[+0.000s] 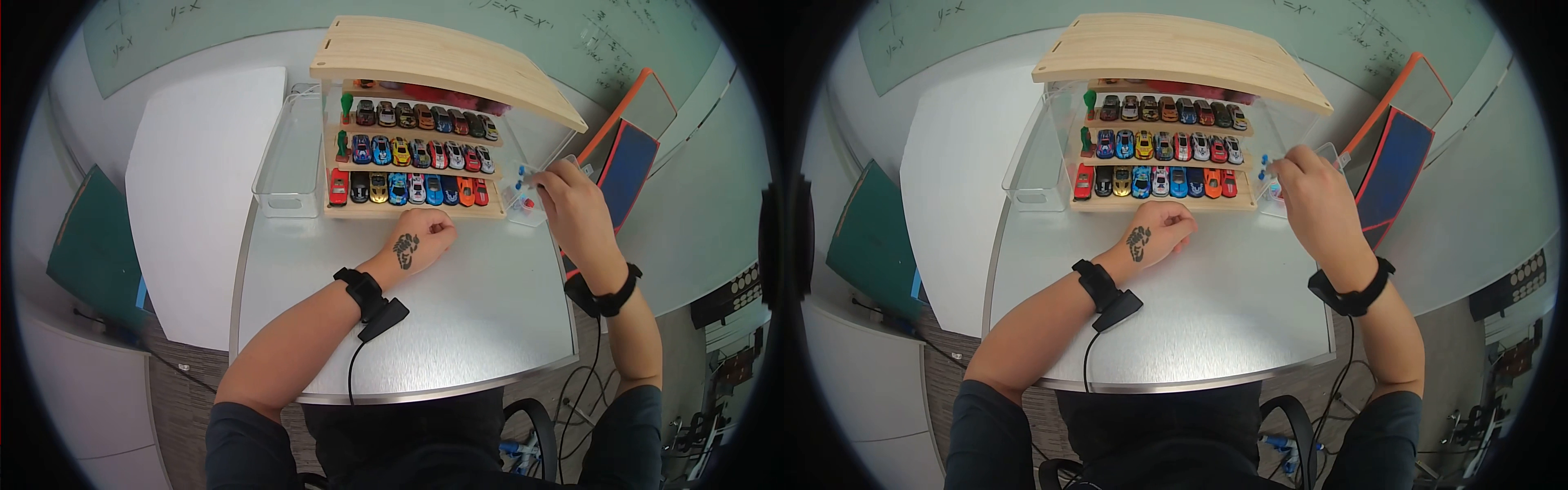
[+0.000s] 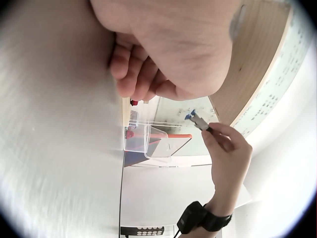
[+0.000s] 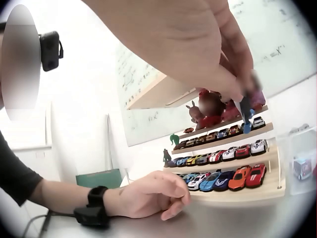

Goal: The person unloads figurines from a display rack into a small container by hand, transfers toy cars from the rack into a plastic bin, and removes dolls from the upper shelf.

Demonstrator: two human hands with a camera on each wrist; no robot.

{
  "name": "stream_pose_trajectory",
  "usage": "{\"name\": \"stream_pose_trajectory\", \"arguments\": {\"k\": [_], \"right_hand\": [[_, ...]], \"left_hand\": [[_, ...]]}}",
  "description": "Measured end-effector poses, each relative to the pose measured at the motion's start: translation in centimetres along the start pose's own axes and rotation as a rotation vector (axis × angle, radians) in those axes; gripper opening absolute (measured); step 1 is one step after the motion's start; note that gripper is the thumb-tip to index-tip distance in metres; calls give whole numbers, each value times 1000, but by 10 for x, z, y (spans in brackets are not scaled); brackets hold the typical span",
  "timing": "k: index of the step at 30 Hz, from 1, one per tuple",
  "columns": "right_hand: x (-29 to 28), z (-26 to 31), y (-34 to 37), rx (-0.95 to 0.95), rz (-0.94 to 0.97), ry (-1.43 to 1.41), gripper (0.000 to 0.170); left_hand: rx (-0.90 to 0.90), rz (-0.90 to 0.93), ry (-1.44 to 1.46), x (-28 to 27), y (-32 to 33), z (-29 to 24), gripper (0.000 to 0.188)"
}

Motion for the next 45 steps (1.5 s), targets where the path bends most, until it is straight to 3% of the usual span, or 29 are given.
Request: {"name": "stream_pose_trajectory", "arguments": {"k": [4,7,14,18,20,22,26,28,30,32,39,42,45], "right_hand": [[-14,-24,15,212,118,-16,10],[4,-52,24,257,180,46,12],[65,-93,28,231,216,24,13],[84,-94,32,255,343,-37,11],[81,-86,32,249,367,-52,11],[69,-73,29,180,327,109,6],[42,-18,4,156,345,31,7],[40,20,-15,35,337,-342,8],[55,44,-39,23,384,-556,12],[77,60,-68,-11,306,-684,12],[157,104,-140,-87,392,-659,32],[166,118,-148,-87,449,-596,37],[167,124,-153,-79,469,-604,36]], "left_hand": [[8,2,-19,0,-1,0,17],[9,-1,-33,0,-1,2,17],[-28,-14,-30,-2,0,-1,17],[-26,-12,7,-2,1,-3,16],[-14,-21,2,-1,-1,-1,16],[-4,-28,-3,-1,-1,0,16],[30,-50,24,-3,-1,-1,14],[35,-66,42,-4,-3,1,14],[203,-179,-62,-9,-5,-2,13],[201,-186,-72,-11,-3,-6,13],[226,-245,-102,-13,-1,-11,16],[145,-228,-92,-14,-1,-13,17],[172,-217,-82,-13,-2,-15,17]]}}
Point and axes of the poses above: each hand's wrist, its own y-axis away from the middle knuckle, its own x-axis out of the palm, z = x × y, the point moved 6 cm from there along -y, towards the middle knuckle, and after that the axes turned 13 degrees about -z, right-handed, at the moved point
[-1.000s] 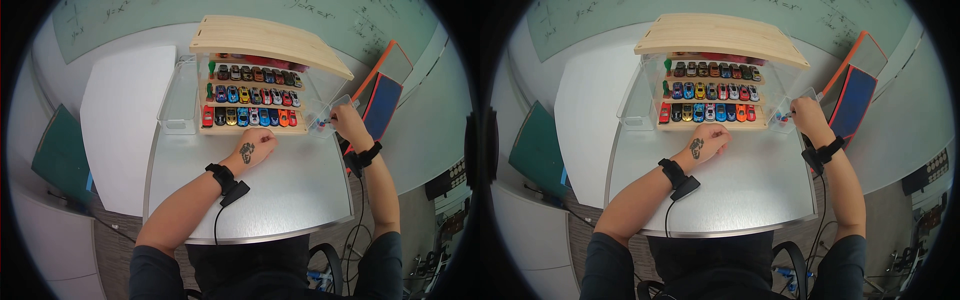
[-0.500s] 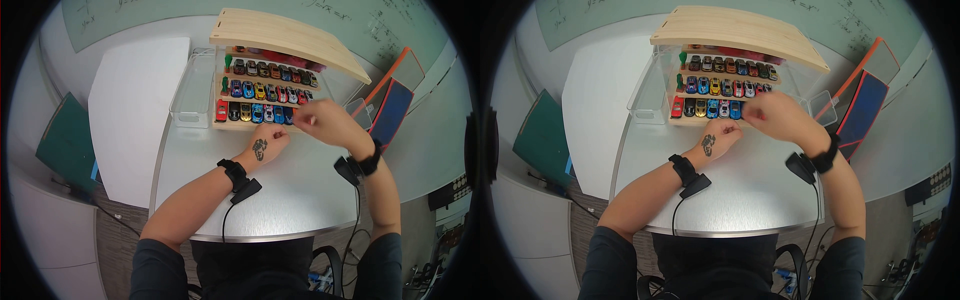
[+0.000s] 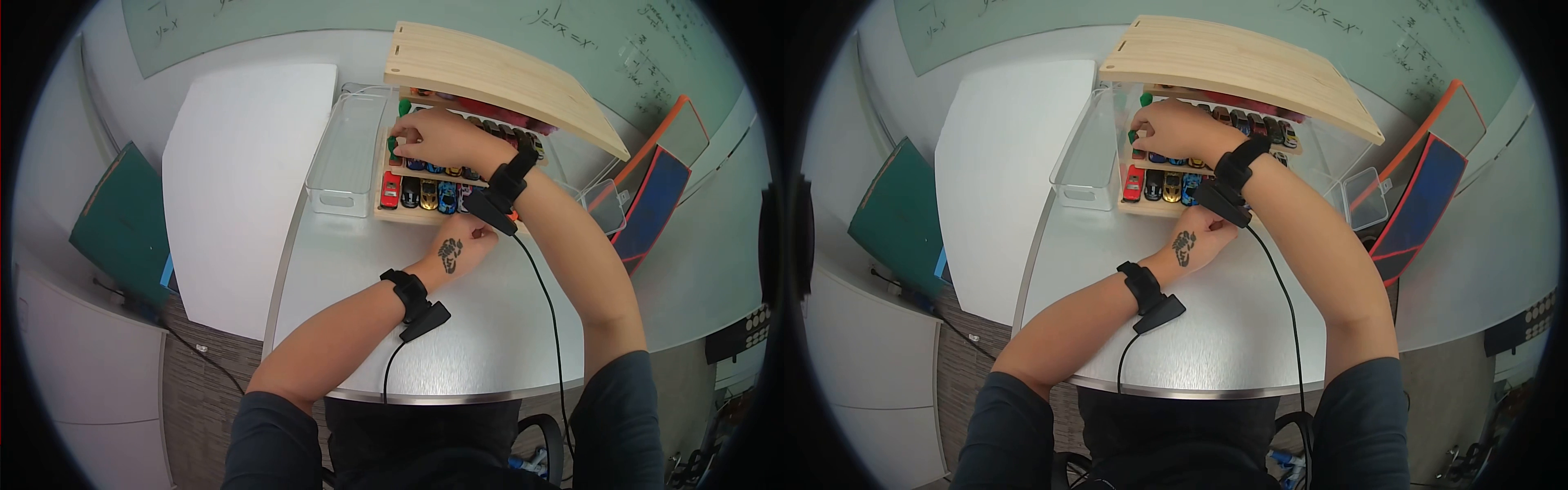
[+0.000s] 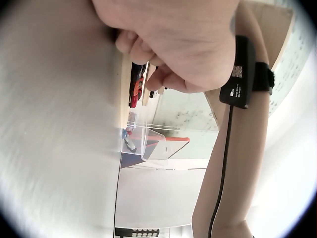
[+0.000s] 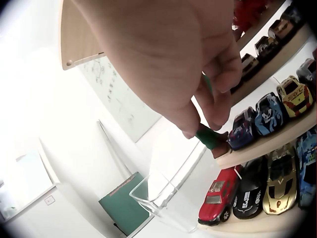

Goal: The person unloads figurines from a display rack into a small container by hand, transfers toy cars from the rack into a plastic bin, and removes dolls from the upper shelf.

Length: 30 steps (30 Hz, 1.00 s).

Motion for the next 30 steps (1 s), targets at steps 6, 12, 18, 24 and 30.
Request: {"name": "stream_pose_trajectory", "arguments": {"k": [6,12,18,24,30], "right_hand": [[-3,3,7,-50,-83,-63,26],[-63,7,91,11,-392,-300,21],[-103,-56,223,271,-552,-211,18],[-115,-112,280,466,-849,94,16],[-87,-122,265,525,-794,307,18]], "left_hand": [[62,-40,130,10,-3,20,16],[-28,8,16,3,0,11,15],[-33,17,30,2,1,11,14],[-35,22,1,4,-1,18,13],[-81,38,17,2,1,21,13]]}}
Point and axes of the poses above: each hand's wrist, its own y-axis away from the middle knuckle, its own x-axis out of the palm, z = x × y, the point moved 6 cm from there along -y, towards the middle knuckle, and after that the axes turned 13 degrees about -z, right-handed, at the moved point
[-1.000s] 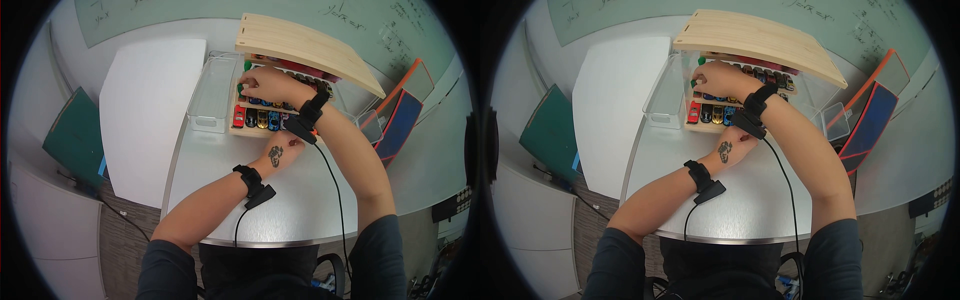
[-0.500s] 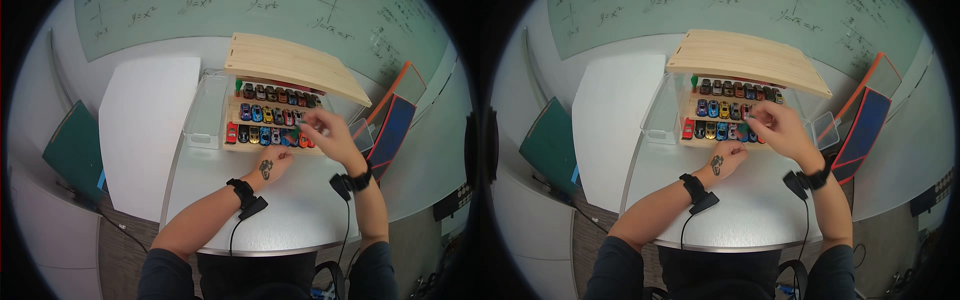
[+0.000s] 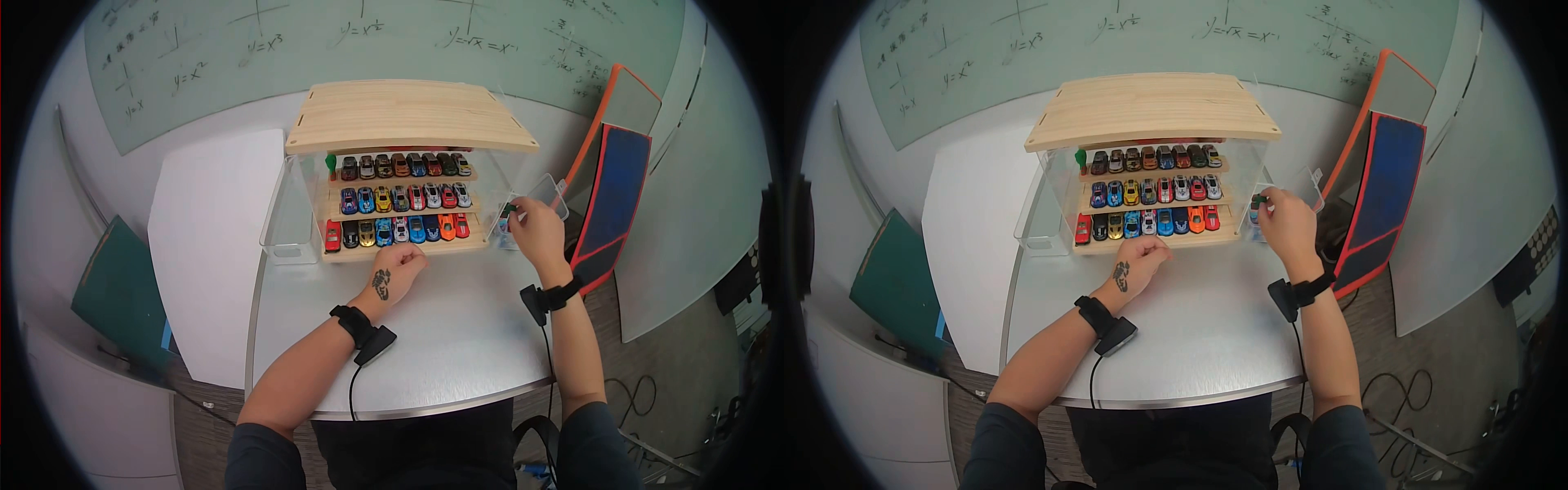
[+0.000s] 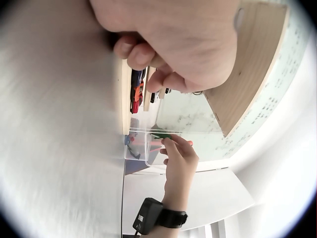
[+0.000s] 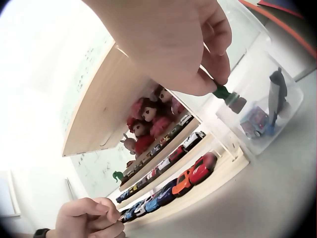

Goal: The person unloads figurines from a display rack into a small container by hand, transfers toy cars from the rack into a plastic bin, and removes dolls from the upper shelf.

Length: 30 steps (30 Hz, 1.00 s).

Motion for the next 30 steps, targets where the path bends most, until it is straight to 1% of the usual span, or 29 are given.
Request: {"name": "stream_pose_trajectory", "arguments": {"k": [2,3,4,6,9,10,12,13,14,15,16,17,18,19,20,22,23,24,25,26,28,29,30], "right_hand": [[11,-2,7,-24,31,89,17],[15,-6,11,23,72,61,19],[16,-6,13,30,78,61,19],[16,-6,18,42,74,-107,20],[18,-12,22,107,99,-154,22],[20,-17,24,115,96,-157,22],[20,-21,26,18,25,-109,20],[21,-22,27,26,26,-116,20],[17,-23,25,28,-19,-89,19],[14,-22,24,30,-61,-63,19],[14,-22,25,38,-57,-74,19],[16,-22,24,86,-45,-184,18],[19,-25,26,134,-38,-296,18],[21,-26,29,141,-44,-312,18],[25,-26,33,157,-25,-307,17],[29,-22,36,197,-2,-295,16],[28,-19,36,160,-36,-250,15],[26,-17,37,120,-68,-199,15],[25,-18,39,127,-73,-186,15],[27,-19,39,131,-68,-176,14],[27,-22,39,134,-69,-155,13],[26,-22,39,128,-86,-173,13],[26,-22,39,122,-104,-192,13]], "left_hand": [[-22,9,1,1,-1,1,13],[-18,6,38,1,-1,1,13],[-15,5,74,2,-1,3,13],[-23,16,81,2,-1,8,13],[-38,27,82,2,-1,6,12],[-53,23,81,2,-1,4,12],[-41,31,67,3,-1,3,12],[-30,35,58,3,0,2,13],[-34,36,47,2,1,1,13],[4,25,9,0,1,-1,12],[41,14,-30,-1,3,-9,11],[38,8,-44,-4,2,-17,11],[286,-95,-197,-13,0,-38,10],[537,-191,-351,-18,3,-65,10],[541,-257,-464,-26,-1,-80,13],[541,-370,-645,-45,-15,-114,29],[546,-427,-710,-51,-22,-124,39],[642,-474,-867,-58,-32,-126,43],[741,-524,-1018,-64,-43,-126,49],[748,-519,-1004,-67,-52,-131,49],[461,-441,-1239,-76,-77,-124,46],[467,-436,-1231,-82,-86,-120,46],[524,-422,-1291,-85,-96,-112,43]]}}
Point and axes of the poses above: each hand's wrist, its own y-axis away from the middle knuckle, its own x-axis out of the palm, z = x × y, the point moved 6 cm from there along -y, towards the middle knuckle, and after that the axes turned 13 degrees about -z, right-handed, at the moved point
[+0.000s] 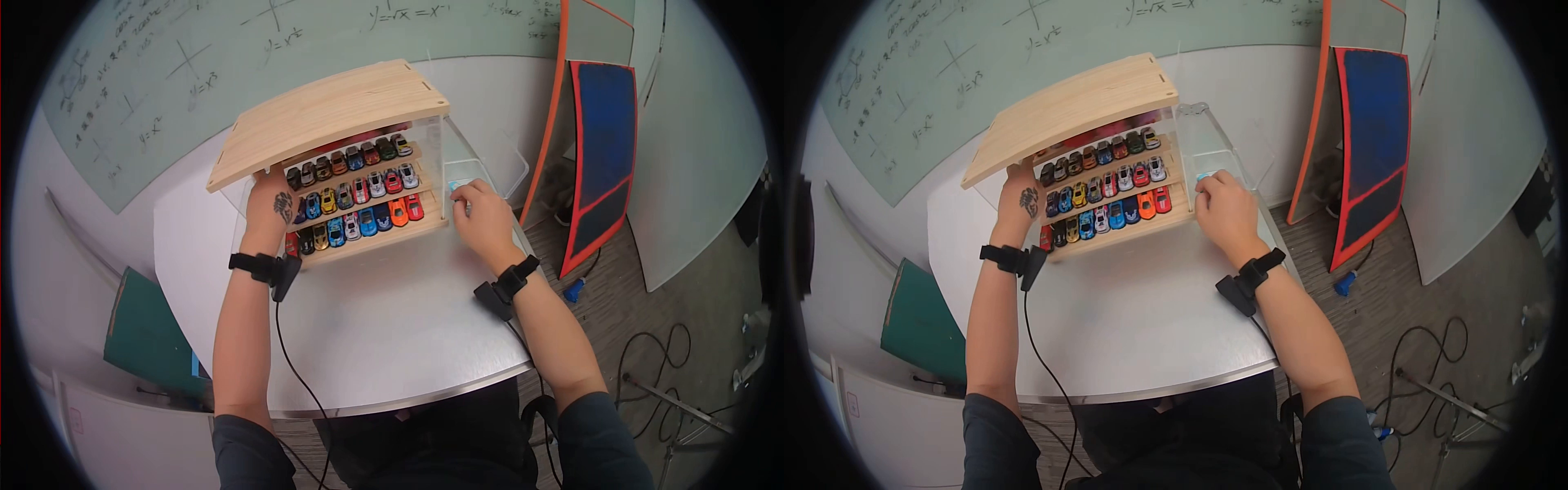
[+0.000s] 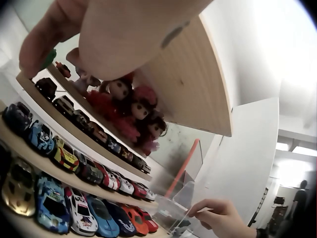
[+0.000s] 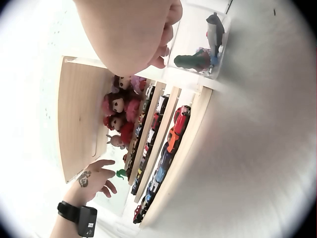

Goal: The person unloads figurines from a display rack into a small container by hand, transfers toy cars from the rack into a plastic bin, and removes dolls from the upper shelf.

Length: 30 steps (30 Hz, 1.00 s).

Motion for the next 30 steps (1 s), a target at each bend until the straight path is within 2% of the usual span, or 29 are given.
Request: {"name": "stream_pose_trajectory", "arguments": {"k": [1,2,5,9,11,14,16,18,21,25,28,30], "right_hand": [[0,-2,1,2,-6,4,13],[0,-3,0,3,-22,-18,13],[0,-7,0,13,-54,-42,12],[-2,-11,-2,24,-74,-74,12],[-4,-11,-3,46,-88,-108,12],[-4,-14,-3,91,-120,-191,13],[-4,-16,-2,114,-131,-243,14],[-12,-19,-3,200,-250,-447,16],[-12,-30,-3,234,-317,-536,19],[-14,-35,-2,240,-341,-514,20],[-12,-34,0,217,-372,-524,22],[-13,-29,-2,169,-317,-388,23]], "left_hand": [[66,-16,-49,3,-2,-1,40],[71,-17,-45,6,-5,3,40],[108,36,-123,15,-9,5,25],[182,-10,-177,17,-8,4,24],[61,22,-262,-9,-2,-17,22],[116,-1,-212,-56,21,-81,20],[308,-71,230,-67,42,-119,16],[322,116,560,-66,58,-156,18],[360,153,598,-59,64,-201,17],[489,-8,584,-34,51,-242,17],[501,-25,479,-10,45,-257,16],[485,-11,409,-1,46,-253,16]]}}
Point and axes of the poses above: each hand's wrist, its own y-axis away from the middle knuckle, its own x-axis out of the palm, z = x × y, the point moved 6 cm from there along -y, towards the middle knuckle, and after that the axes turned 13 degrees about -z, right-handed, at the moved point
